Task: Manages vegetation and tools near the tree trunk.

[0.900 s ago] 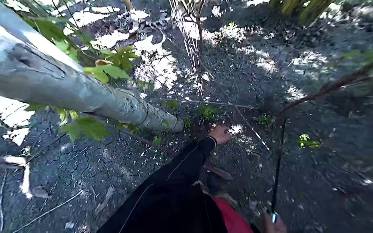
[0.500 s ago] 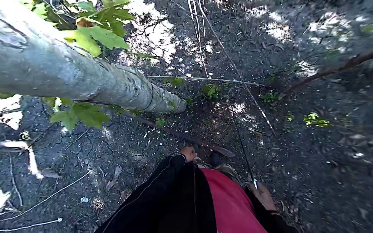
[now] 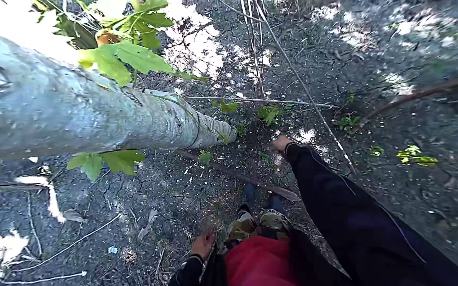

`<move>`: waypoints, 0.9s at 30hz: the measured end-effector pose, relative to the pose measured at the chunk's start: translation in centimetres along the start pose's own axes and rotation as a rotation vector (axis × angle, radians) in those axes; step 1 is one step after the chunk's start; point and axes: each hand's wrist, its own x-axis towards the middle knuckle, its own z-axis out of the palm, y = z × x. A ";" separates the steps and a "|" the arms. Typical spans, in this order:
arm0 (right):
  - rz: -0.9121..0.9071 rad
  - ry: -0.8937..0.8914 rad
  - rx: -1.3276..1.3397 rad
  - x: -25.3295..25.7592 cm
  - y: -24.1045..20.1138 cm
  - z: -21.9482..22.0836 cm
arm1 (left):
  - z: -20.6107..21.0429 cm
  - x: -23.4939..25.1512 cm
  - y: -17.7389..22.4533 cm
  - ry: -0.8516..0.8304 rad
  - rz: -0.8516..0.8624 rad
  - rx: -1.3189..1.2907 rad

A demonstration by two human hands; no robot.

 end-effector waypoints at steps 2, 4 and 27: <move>-0.041 0.082 0.072 2.1 -2.1 -1.8 | 1.4 -0.2 -3.1 0.008 -0.046 -0.019; -0.062 0.131 0.126 2.1 -3.5 -3.1 | 2.5 -0.8 -5.4 -0.004 -0.093 -0.002; 0.050 0.056 0.108 -6.0 10.0 -1.3 | 3.7 0.1 7.4 -0.009 0.125 0.075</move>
